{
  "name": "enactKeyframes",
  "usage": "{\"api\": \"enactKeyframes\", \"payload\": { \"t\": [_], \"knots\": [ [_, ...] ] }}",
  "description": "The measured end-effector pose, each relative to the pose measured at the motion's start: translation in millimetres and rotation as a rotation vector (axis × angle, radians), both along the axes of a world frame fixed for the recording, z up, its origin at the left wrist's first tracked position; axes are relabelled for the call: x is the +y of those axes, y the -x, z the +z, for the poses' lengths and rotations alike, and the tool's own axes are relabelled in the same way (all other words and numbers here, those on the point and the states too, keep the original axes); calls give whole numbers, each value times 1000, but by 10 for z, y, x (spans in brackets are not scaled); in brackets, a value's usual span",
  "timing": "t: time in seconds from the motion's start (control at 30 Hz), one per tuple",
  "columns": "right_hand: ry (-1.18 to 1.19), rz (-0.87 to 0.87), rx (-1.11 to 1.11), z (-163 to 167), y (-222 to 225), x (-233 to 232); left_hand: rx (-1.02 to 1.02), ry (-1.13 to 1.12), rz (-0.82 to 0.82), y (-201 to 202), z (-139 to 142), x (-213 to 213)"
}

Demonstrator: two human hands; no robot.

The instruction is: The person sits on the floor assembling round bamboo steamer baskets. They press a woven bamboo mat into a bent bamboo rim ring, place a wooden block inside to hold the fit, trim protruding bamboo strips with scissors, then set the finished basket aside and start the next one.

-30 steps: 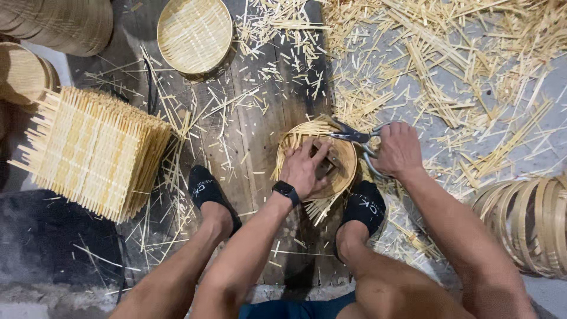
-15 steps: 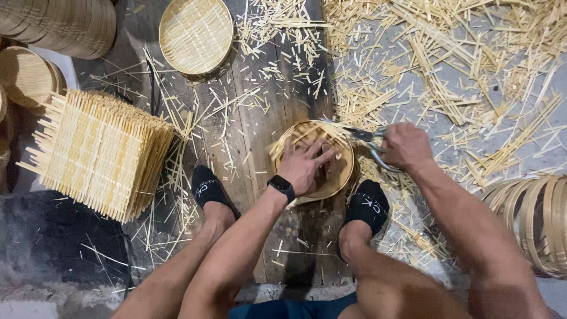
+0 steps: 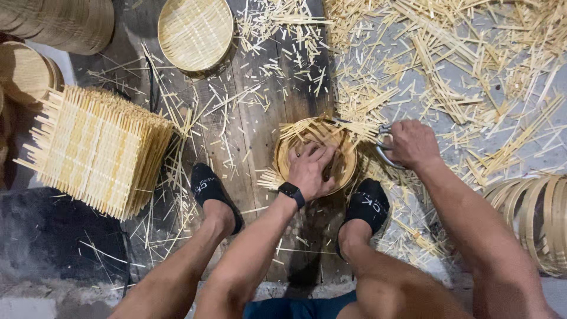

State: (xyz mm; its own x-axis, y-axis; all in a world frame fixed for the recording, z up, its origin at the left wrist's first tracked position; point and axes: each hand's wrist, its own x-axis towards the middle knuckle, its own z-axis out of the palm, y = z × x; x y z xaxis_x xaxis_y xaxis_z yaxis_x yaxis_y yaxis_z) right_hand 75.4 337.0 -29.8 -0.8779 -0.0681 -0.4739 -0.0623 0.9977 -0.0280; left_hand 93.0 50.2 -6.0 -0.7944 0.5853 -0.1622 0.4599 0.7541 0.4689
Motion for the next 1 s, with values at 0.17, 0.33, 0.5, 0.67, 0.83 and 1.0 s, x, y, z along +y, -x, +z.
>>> {"api": "enactKeyframes", "payload": {
  "t": [0.17,0.33,0.5,0.67,0.83,1.0],
  "knots": [
    [-101,146,66,-331,-36,36,45,-60,-213,98,-26,-78],
    [-72,182,126,-341,-33,190,6,47,-381,235,-13,-185],
    [-16,136,157,-208,72,-71,-32,8,-504,300,12,-138],
    [-20,24,-158,-67,40,47,81,-36,-541,250,78,-220],
    [87,-21,111,-101,-15,64,95,-146,361,-194,89,45],
    [82,50,177,-186,9,-36,62,-189,445,-194,-24,125]
  ]
}}
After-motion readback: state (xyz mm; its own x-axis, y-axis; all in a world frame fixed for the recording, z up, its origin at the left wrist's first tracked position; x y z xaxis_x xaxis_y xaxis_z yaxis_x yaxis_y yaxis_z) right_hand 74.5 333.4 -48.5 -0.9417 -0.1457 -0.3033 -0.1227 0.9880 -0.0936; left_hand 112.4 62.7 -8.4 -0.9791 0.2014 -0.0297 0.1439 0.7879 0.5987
